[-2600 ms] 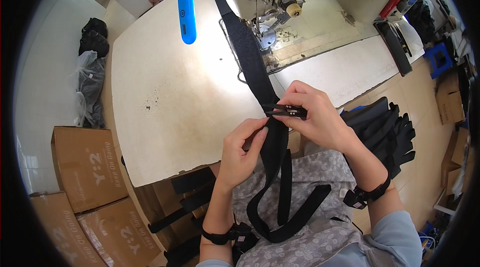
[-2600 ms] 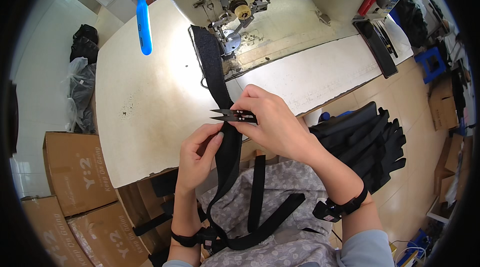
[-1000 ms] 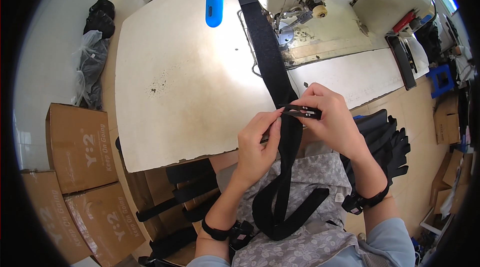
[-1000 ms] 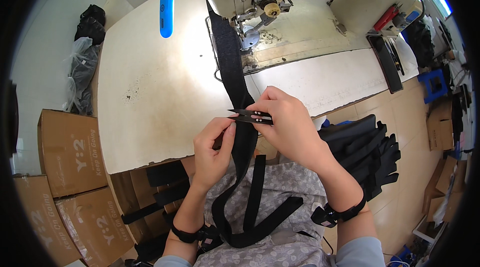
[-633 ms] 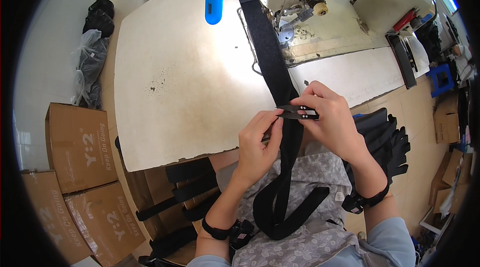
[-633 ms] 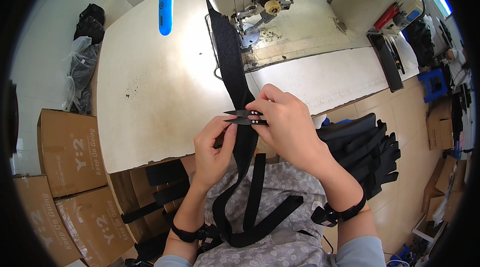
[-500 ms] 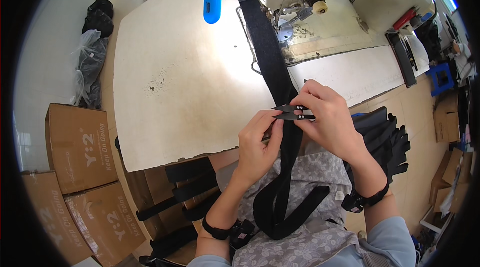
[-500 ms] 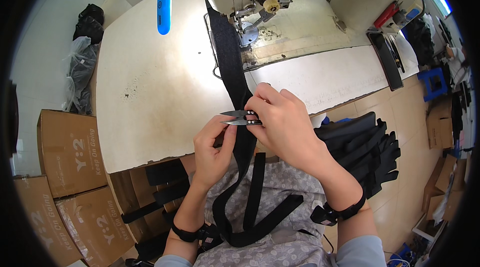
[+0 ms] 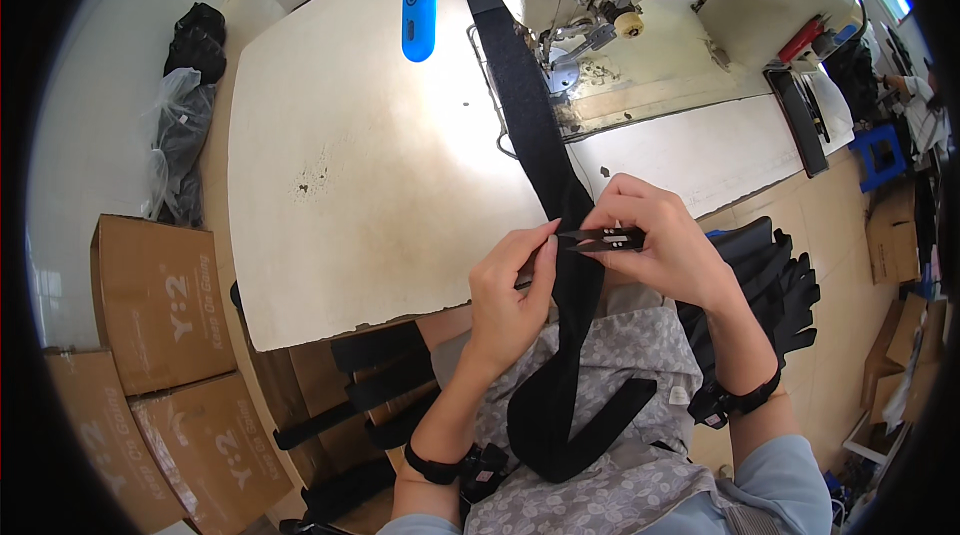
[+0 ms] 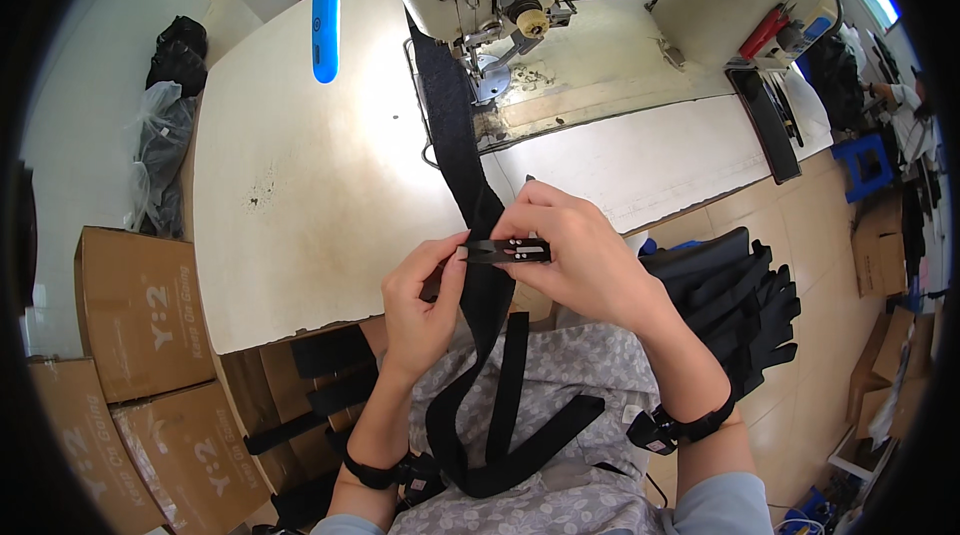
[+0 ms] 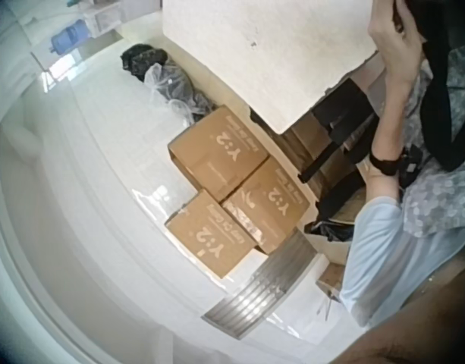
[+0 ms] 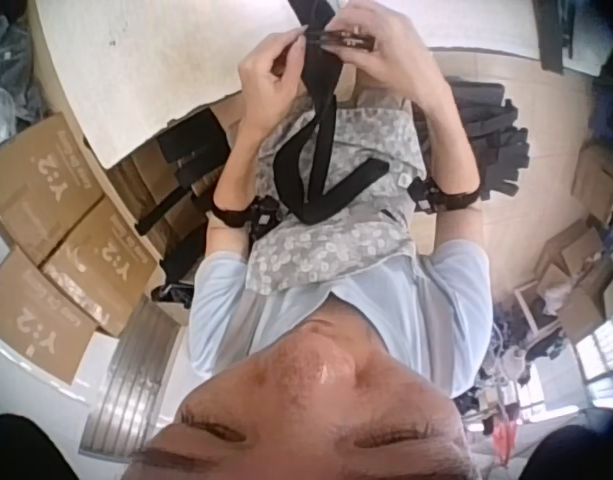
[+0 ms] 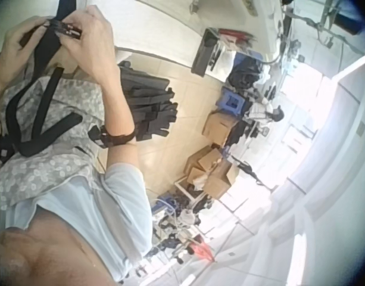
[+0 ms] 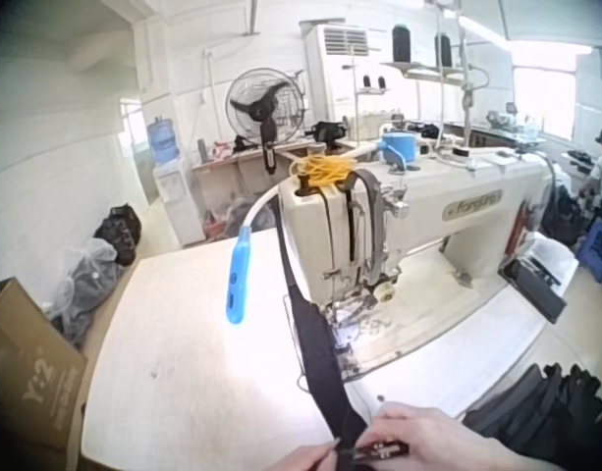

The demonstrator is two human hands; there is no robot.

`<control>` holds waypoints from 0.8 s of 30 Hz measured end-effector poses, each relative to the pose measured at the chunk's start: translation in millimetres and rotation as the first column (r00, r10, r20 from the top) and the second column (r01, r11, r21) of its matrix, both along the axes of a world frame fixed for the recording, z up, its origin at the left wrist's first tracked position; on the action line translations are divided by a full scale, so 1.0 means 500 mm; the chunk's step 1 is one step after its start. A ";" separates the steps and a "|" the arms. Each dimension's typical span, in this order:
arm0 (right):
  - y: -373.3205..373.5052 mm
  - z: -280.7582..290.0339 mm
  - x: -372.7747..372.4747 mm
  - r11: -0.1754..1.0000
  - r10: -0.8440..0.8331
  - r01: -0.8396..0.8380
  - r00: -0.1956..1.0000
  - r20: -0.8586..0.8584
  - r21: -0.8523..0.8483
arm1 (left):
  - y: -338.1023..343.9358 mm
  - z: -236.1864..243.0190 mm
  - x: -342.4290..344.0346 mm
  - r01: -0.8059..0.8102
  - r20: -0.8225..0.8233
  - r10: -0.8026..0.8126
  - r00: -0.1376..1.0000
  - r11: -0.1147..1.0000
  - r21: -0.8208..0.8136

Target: The person uses scissors to trim the edges of a black fabric strap and then folds it. They place the strap under the sewing machine needle and sew a straight line along its length. The person then trims the excess thread and adjusts the strap on the table.

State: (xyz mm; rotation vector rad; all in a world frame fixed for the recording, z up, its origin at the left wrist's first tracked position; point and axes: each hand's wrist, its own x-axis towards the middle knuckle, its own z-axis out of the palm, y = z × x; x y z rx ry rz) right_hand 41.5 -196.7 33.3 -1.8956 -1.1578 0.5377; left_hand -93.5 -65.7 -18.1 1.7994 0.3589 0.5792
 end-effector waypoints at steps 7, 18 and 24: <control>0.003 -0.018 0.022 0.972 -0.217 0.213 0.976 0.034 0.101 | -0.003 0.010 -0.001 -0.031 -0.043 0.030 0.999 0.999 -0.028; -0.103 -0.114 0.262 0.752 -0.645 0.610 0.602 0.472 0.250 | 0.005 0.010 -0.002 -0.044 -0.107 0.027 0.994 0.987 -0.157; -0.136 -0.141 0.351 0.770 -0.618 0.524 0.475 0.626 0.363 | 0.001 0.011 0.005 -0.030 -0.125 0.012 0.992 0.989 -0.146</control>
